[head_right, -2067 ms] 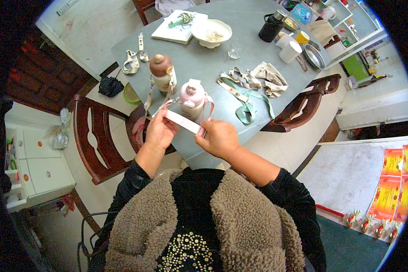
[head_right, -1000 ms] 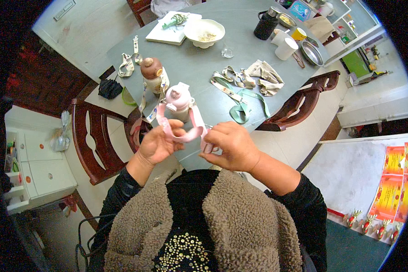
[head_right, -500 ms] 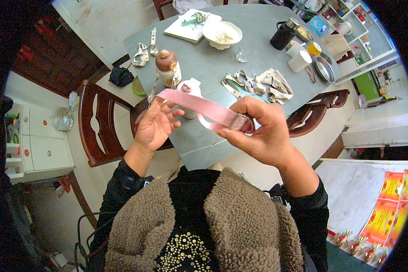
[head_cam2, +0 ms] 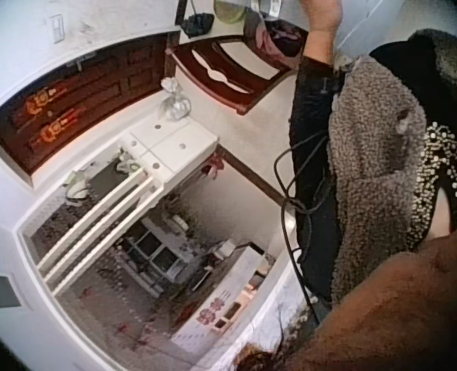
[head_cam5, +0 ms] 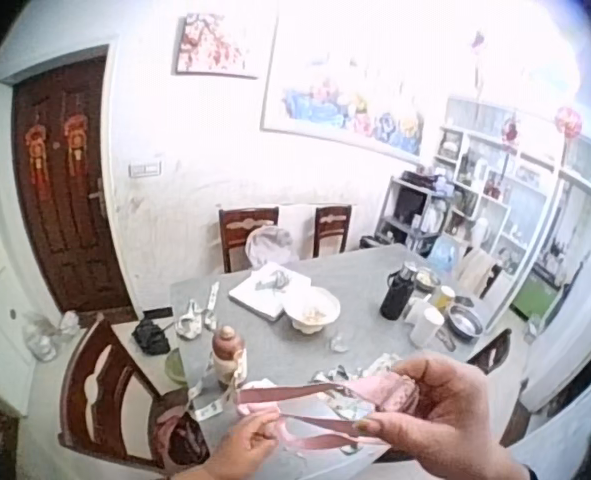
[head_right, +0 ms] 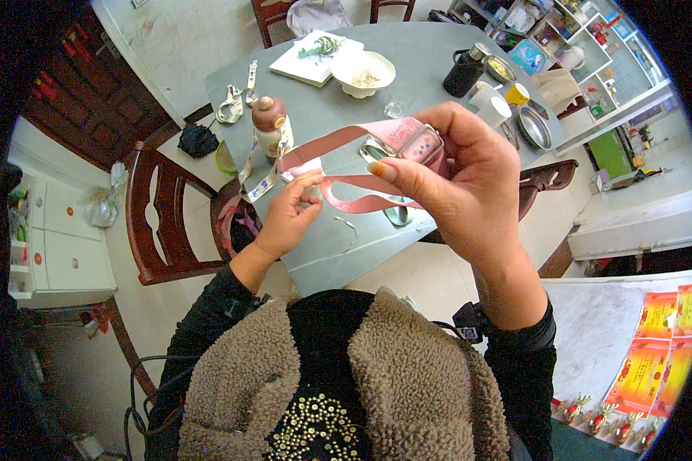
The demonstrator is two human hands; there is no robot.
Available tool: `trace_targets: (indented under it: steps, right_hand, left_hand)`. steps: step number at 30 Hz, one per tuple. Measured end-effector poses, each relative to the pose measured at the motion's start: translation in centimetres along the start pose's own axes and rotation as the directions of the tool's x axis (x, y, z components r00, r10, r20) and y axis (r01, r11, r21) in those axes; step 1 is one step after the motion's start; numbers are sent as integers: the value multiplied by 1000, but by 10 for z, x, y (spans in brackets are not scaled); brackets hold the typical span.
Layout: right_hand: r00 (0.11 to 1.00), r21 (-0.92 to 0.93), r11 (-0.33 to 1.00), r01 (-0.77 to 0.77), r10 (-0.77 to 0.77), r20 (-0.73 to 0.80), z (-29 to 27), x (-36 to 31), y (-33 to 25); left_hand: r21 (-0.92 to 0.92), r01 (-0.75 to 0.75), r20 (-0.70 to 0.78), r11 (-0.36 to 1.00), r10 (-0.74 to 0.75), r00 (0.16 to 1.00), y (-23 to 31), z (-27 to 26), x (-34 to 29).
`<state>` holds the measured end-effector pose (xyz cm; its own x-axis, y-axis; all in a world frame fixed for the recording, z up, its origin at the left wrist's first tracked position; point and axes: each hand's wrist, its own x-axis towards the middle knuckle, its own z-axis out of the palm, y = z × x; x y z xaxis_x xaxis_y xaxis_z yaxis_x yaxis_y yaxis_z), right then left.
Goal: The person attaches a pink strap to a white thermos bottle by threading the strap through metal loops and buckles. They repeatedly adjust the strap length and alignment, then secure the strap to the bottle's handle.
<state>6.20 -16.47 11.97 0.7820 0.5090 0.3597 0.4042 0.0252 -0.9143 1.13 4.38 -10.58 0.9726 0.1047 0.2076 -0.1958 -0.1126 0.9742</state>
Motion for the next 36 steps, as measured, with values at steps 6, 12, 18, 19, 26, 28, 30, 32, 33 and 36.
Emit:
trace_targets:
  steps: [6, 12, 18, 19, 26, 28, 30, 32, 33, 36]
  right_hand:
    - [969, 134, 973, -186, 159, 191, -8, 13, -13]
    - [979, 110, 985, -133, 113, 168, -6, 15, -6]
    - [936, 199, 955, -218, 147, 320, 9, 15, -7]
    - [916, 207, 952, -226, 135, 378, 13, 17, -4]
    - [896, 170, 982, -82, -2, 445, 30, 33, 36]
    - [886, 163, 986, -27, -51, 460, 33, 38, 54]
    - [848, 206, 976, -66, -54, 527, 31, 45, 73]
    - [834, 67, 997, -48, 3, 551, 28, 51, 95]
    - [810, -22, 997, -74, 73, 581, 22, 53, 105]
    - [878, -130, 985, -112, 160, 452, 13, 52, 134]
  left_hand:
    - [329, -315, -73, 891, 356, 932, 28, 18, 10]
    - [285, -543, -65, 790, 581, 811, 86, 7, 26]
    - [73, -582, -1, 810, 583, 812, 161, -15, 57]
    - [-96, -395, 78, 914, 402, 912, 172, -18, 57]
    - [372, -312, 214, 874, 247, 945, 215, -55, 55]
    - [339, -326, 113, 883, 306, 945, 217, -63, 52]
    - [136, -333, 36, 933, 331, 943, 212, -68, 51]
    - [26, -343, -48, 939, 344, 938, 206, -75, 54]
    - [-107, -284, -29, 953, 283, 959, 203, -81, 54]
    - [-259, -253, 26, 932, 268, 963, 194, -97, 54]
